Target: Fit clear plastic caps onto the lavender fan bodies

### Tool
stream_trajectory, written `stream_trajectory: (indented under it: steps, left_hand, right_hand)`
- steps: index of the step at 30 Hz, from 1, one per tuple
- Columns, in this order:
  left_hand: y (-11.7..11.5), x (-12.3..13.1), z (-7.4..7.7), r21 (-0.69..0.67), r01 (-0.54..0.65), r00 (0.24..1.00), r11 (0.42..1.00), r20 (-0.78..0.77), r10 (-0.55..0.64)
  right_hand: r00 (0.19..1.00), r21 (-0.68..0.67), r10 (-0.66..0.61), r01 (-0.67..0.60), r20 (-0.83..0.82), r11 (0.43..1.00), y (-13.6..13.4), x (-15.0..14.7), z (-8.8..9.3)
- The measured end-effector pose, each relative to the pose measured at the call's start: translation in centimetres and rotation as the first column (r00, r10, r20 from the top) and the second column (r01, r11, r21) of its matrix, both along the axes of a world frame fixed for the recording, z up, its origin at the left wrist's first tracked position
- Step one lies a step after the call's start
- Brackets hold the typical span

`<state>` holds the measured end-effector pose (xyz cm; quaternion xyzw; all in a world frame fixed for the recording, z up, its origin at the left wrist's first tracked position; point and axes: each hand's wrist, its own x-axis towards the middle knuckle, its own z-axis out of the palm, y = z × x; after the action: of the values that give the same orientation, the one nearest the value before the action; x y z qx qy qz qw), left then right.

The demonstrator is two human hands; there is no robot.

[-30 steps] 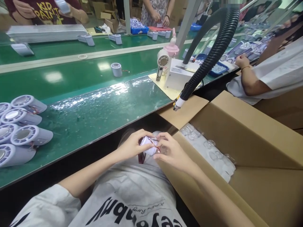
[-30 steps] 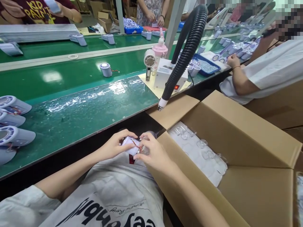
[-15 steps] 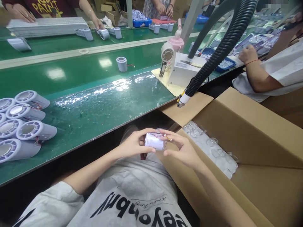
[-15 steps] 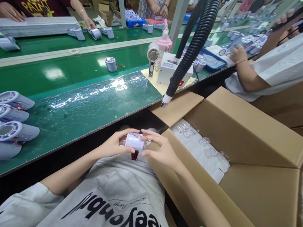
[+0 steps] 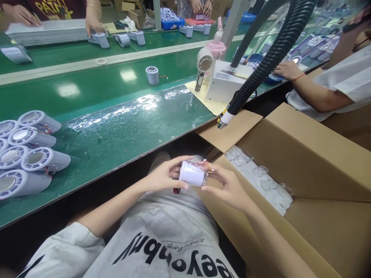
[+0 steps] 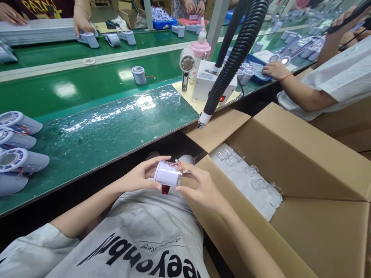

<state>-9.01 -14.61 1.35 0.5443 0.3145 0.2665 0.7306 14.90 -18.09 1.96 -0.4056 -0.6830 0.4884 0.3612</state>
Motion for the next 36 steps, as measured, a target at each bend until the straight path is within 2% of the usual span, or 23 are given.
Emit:
stream_trajectory:
  steps: [3,6,9,12,15,18,22,26,28,30,32,36]
  left_hand:
    - [1.6,1.3,-1.1,-0.099,-0.091,0.995,0.991,0.024,0.093]
    - [4.7,3.6,-2.5,-0.128,-0.165,0.983,0.978,0.057,0.174]
    - [8.6,6.3,-3.1,-0.084,-0.154,0.982,0.984,0.096,0.162]
    - [11.8,8.5,-2.8,0.001,-0.101,0.99,0.995,0.1,0.101]
    - [13.5,9.4,-2.4,0.056,-0.074,0.994,0.996,0.079,0.07]
    - [13.9,9.2,-2.1,0.081,-0.064,0.997,0.995,0.051,0.06]
    - [12.9,7.6,-1.8,0.094,-0.071,0.997,0.993,0.0,0.071]
    - [9.5,5.2,-1.0,0.077,-0.018,0.999,0.997,-0.031,0.021]
    - [7.2,4.0,-0.4,0.129,0.042,0.998,0.991,-0.05,-0.035]
    - [4.9,3.1,0.4,0.226,0.09,0.994,0.97,-0.084,-0.072]
    - [3.1,2.4,1.2,0.299,0.109,0.991,0.948,-0.111,-0.079]
    - [1.0,1.7,2.0,0.389,0.13,0.988,0.912,-0.124,-0.088]
  right_hand:
    - [0.976,-0.137,-0.113,0.088,-0.186,0.987,0.7,0.0,-1.7]
    - [0.882,-0.239,-0.293,0.215,-0.37,0.947,2.3,0.1,-4.2]
    - [0.791,-0.217,-0.407,0.345,-0.456,0.913,4.8,0.5,-6.2]
    - [0.744,-0.165,-0.454,0.433,-0.49,0.886,7.3,1.1,-7.4]
    - [0.722,-0.145,-0.472,0.467,-0.506,0.872,8.9,1.5,-7.9]
    - [0.732,-0.133,-0.457,0.458,-0.505,0.879,9.6,1.7,-7.9]
    - [0.795,-0.111,-0.39,0.385,-0.465,0.916,9.3,1.6,-7.1]
    - [0.87,-0.107,-0.304,0.285,-0.388,0.953,6.3,1.7,-5.1]
    - [0.926,-0.06,-0.244,0.237,-0.288,0.97,4.2,1.8,-3.5]
    - [0.977,0.041,-0.175,0.181,-0.122,0.983,2.3,2.0,-1.9]
    - [0.992,0.117,-0.124,0.122,0.011,0.986,0.8,2.1,-0.4]
    - [0.997,0.069,-0.065,0.062,0.048,0.996,-0.8,1.9,1.4]
